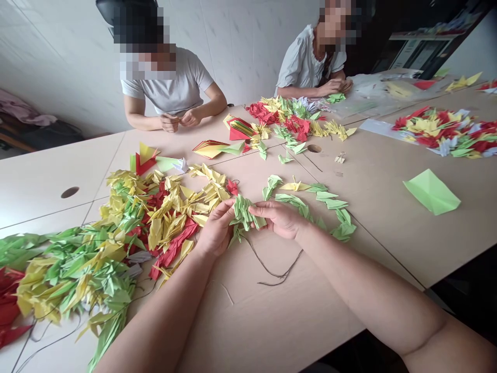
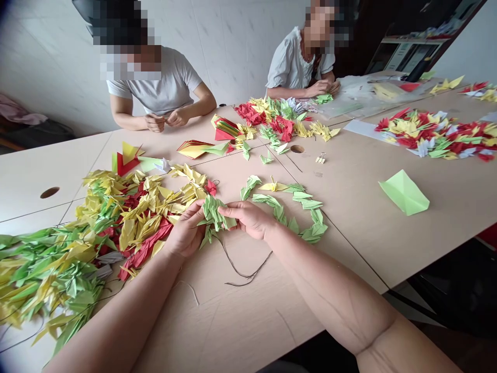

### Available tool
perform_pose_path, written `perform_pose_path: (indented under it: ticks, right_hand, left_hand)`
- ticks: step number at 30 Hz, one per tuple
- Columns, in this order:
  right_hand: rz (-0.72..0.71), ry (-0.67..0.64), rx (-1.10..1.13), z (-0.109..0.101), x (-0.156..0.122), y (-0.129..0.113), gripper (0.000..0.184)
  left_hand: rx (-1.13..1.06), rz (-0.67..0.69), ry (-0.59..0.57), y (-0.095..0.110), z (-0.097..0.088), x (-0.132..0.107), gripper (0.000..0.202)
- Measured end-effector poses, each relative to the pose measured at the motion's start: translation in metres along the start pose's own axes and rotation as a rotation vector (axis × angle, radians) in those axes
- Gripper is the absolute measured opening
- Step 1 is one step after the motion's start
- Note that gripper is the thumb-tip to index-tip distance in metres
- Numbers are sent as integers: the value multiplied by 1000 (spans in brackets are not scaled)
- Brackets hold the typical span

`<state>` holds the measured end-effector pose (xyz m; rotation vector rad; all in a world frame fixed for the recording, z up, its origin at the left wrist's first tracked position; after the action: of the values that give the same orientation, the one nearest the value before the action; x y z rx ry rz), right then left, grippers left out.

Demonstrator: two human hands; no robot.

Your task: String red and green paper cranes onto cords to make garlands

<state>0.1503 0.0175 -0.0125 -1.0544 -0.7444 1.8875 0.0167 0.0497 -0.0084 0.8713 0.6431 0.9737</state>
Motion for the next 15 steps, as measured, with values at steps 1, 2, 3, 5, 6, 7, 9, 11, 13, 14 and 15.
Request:
perform_pose_path:
  ticks: [1,2,3,5,6,7,9,11,13,14,15]
  right_hand:
    - [-1,-12,2,1,-1,0,32]
    - [1,-24,2,3,-1,-1,32]
    - [6,-32,-2,4,-2,-1,32]
    - [20,-35,-15,5,-4,-1,32]
    - [26,-29,-20,5,-5,-2,33]
    - [31,-21,-24,5,-5,-2,33]
    - [34,-5,-26,3,-5,-1,33]
    - [19,17,-16,1,-3,0,32]
    - [-9,50,-1,-3,-1,0,30]
    - [-23,70,3,-4,0,0,30]
    - [-36,90,2,-5,1,0,31]
  left_hand:
    - [2,6,-13,0,0,0,28]
    - [7,10,-27,0,1,-1,28]
    - [14,14,-42,0,1,-1,27]
    - [40,18,-69,-1,2,-1,26]
    - [59,18,-80,-2,2,-1,25]
    - [78,18,-87,-3,1,-1,24]
    - [108,25,-80,-4,0,0,24]
    - [118,39,-30,-5,-2,1,25]
    - [111,52,33,-5,-4,2,29]
    - [114,57,49,-5,-5,2,30]
    - [121,59,48,-5,-4,2,30]
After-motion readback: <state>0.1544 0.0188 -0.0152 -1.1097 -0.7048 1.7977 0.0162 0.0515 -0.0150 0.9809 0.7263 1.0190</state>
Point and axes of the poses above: each hand's wrist, its own x-axis towards the middle knuckle, its own z-axis out of the palm, y = z × x, the point moved 5 cm from there along x, towards the middle knuckle, and after that the axes turned 5 degrees about z, right-handed, at the moved point
